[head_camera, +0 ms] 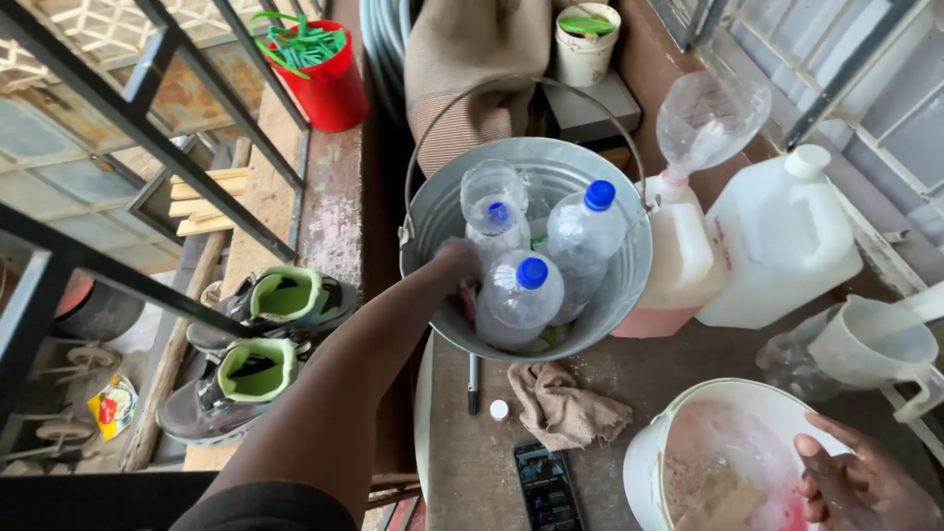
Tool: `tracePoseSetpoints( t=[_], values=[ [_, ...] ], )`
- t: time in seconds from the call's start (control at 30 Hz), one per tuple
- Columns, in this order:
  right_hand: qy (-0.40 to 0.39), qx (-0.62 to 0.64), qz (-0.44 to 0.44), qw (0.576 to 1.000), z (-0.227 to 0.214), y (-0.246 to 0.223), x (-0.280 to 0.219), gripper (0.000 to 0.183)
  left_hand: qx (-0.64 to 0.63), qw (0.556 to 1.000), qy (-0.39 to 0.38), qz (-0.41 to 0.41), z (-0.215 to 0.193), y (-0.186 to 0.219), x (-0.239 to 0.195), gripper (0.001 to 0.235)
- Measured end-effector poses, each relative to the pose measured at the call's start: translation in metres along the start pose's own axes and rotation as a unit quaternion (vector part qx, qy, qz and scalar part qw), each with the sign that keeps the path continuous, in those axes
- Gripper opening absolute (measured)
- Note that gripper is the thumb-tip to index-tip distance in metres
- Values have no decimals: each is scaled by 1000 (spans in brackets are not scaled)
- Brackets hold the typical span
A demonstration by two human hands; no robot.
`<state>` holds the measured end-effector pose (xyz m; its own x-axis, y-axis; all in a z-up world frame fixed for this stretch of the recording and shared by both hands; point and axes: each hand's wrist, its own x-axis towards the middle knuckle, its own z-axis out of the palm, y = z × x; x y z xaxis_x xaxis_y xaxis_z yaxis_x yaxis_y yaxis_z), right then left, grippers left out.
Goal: The person stirs a pink liquid mixture in a white bucket using a wooden stick. They then pour a white powder from a plastic bag into the bucket and continue stirring the mixture. The person also handles several plastic bottles, placing them into a metal bucket nearby.
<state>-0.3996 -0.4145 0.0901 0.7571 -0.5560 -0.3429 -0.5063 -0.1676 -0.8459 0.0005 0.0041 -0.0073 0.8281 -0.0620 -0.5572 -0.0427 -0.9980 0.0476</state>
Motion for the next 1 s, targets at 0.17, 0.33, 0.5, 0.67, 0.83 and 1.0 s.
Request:
tracePoseSetpoints(
  t=[0.17,0.33,0.5,0.67,0.83,1.0],
  values=[
    [-8,-32,3,999,6,-2,-9,48,40,996,-74,-22,48,-15,62,30],
    [-18,8,-59,998,14,2,-9,46,41,999,-17,-19,53,-22,75,48],
    [-2,-7,-73,997,12,-14,-24,40,90,992,53,72,7,-18,11,59],
    [40,-139,-39,989,1,-30,-52,47,-25,996,86,-14,-74,-13,-152,38],
    [34,-159,-18,987,-20,-25,-59,59,-224,946,200,125,-49,-45,-281,22],
    [42,-101,-45,993,-21,-19,-65,61,312,886,-15,344,178,-26,-187,59]
  ],
)
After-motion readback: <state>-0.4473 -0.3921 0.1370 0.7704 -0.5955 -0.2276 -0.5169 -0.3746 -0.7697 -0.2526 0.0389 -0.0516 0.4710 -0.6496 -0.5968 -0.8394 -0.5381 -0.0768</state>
